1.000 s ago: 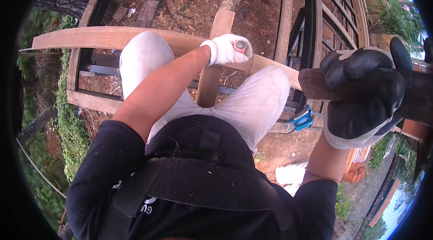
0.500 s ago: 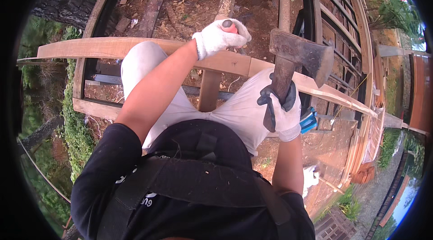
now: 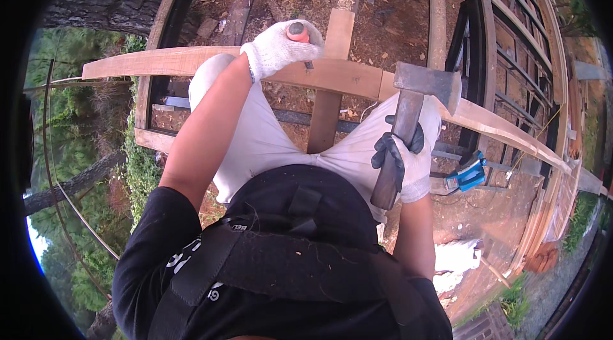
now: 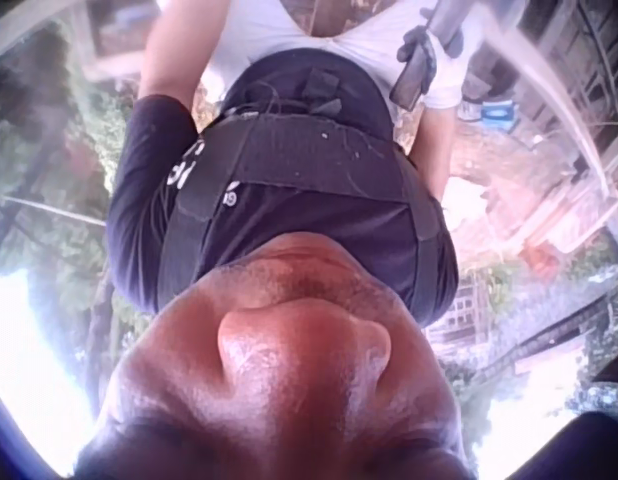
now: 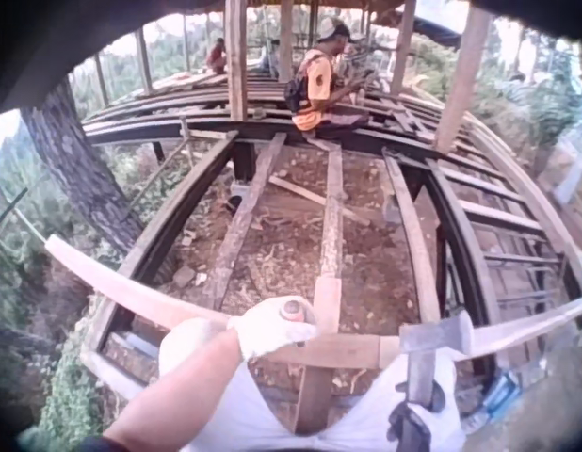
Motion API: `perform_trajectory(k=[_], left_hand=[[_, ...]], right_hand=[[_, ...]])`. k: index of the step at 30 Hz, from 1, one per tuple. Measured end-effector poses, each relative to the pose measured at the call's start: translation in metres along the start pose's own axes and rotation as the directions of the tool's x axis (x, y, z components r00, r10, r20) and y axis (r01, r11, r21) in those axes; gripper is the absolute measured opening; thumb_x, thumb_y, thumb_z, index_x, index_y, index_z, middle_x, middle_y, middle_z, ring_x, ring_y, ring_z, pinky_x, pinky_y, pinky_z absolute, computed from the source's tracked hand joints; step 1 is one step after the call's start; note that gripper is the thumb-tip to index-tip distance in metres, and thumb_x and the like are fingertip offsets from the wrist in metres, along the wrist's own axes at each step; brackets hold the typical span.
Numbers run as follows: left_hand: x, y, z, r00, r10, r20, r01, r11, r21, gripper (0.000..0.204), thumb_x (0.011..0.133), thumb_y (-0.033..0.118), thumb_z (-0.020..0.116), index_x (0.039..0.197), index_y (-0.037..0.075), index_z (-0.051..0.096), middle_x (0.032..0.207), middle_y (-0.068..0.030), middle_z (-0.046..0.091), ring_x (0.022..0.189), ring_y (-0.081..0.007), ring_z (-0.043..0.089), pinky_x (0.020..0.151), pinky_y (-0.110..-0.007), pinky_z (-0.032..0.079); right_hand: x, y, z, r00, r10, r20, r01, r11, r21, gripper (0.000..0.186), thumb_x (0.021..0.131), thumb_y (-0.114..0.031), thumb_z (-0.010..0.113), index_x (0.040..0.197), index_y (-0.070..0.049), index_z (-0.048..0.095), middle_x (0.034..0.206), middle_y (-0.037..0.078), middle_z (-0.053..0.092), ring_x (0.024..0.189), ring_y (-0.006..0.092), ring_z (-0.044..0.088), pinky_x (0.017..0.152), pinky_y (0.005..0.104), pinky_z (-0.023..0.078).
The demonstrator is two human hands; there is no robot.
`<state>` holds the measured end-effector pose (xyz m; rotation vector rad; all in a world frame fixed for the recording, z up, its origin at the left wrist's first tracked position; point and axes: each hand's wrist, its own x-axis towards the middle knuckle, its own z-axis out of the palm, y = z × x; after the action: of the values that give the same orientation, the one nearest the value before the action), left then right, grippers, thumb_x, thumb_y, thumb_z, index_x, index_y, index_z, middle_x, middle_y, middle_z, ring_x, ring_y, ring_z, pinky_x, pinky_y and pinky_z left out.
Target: The person uses a power planer to smooth the surface of a wooden beam and then uses an axe to trim the wood from the joint of another beam while sitting on a structural frame.
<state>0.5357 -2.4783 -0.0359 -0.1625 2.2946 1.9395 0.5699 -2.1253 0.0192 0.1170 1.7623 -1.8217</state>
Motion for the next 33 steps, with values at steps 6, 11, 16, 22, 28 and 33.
perform_trajectory(k=[6, 11, 16, 22, 28, 33], left_hand=[[-0.001, -0.021, 0.001, 0.994, -0.061, 0.092, 0.072, 0.989, -0.13, 0.02, 0.085, 0.01, 0.079, 0.102, 0.004, 0.07, 0.095, -0.0034, 0.071, 0.09, -0.014, 0.067, 0.083, -0.033, 0.056], [-0.016, -0.017, -0.006, 0.996, -0.079, 0.045, 0.086, 0.977, -0.197, 0.021, 0.086, 0.012, 0.078, 0.104, 0.005, 0.071, 0.097, -0.0033, 0.071, 0.092, -0.0132, 0.066, 0.085, -0.031, 0.055], [-0.03, -0.021, -0.007, 1.0, -0.027, 0.012, 0.028, 0.995, -0.095, 0.024, 0.086, 0.014, 0.077, 0.107, 0.006, 0.071, 0.101, -0.0022, 0.071, 0.096, -0.013, 0.066, 0.09, -0.031, 0.054], [-0.042, -0.039, -0.006, 0.993, 0.114, -0.04, -0.118, 0.989, -0.09, 0.022, 0.084, 0.012, 0.079, 0.104, 0.006, 0.071, 0.103, -0.0027, 0.071, 0.099, -0.0132, 0.065, 0.092, -0.032, 0.054], [-0.041, -0.051, -0.008, 0.984, 0.178, -0.012, -0.178, 0.978, -0.108, 0.02, 0.085, 0.012, 0.078, 0.103, 0.007, 0.071, 0.102, -0.0025, 0.072, 0.097, -0.0139, 0.067, 0.09, -0.032, 0.055], [-0.039, -0.054, -0.009, 0.976, 0.217, 0.034, -0.212, 0.97, -0.123, 0.02, 0.084, 0.014, 0.078, 0.103, 0.008, 0.071, 0.102, -0.0028, 0.073, 0.096, -0.0147, 0.068, 0.09, -0.032, 0.055]], right_hand=[[-0.001, -0.002, 0.0, 1.0, 0.03, -0.005, -0.03, 0.999, -0.032, 0.042, 0.095, -0.001, 0.054, 0.136, 0.005, 0.047, 0.079, 0.016, 0.065, 0.056, 0.0256, 0.066, 0.049, 0.0365, 0.055], [-0.001, 0.002, 0.003, 1.0, -0.011, 0.002, 0.011, 0.997, -0.075, 0.041, 0.098, -0.003, 0.058, 0.136, 0.003, 0.047, 0.079, 0.015, 0.065, 0.057, 0.0238, 0.066, 0.051, 0.0356, 0.056], [0.0, -0.003, 0.02, 0.966, -0.223, 0.132, 0.237, 0.966, -0.103, 0.04, 0.1, -0.007, 0.06, 0.136, 0.003, 0.047, 0.09, 0.013, 0.066, 0.07, 0.0208, 0.069, 0.061, 0.0344, 0.059], [0.029, -0.054, 0.039, 0.909, -0.259, 0.327, 0.398, 0.771, -0.496, 0.035, 0.097, -0.007, 0.061, 0.129, 0.003, 0.05, 0.09, 0.012, 0.068, 0.07, 0.017, 0.069, 0.064, 0.0309, 0.057], [0.023, -0.115, 0.094, 0.883, -0.228, 0.41, 0.469, 0.482, -0.741, 0.03, 0.096, -0.01, 0.062, 0.122, 0.002, 0.055, 0.087, 0.009, 0.068, 0.064, 0.0133, 0.064, 0.063, 0.0274, 0.054], [0.006, -0.153, 0.151, 0.61, -0.67, 0.422, 0.782, 0.593, -0.189, 0.045, 0.1, -0.007, 0.057, 0.142, 0.007, 0.045, 0.092, 0.015, 0.067, 0.072, 0.0199, 0.065, 0.069, 0.0332, 0.054]])
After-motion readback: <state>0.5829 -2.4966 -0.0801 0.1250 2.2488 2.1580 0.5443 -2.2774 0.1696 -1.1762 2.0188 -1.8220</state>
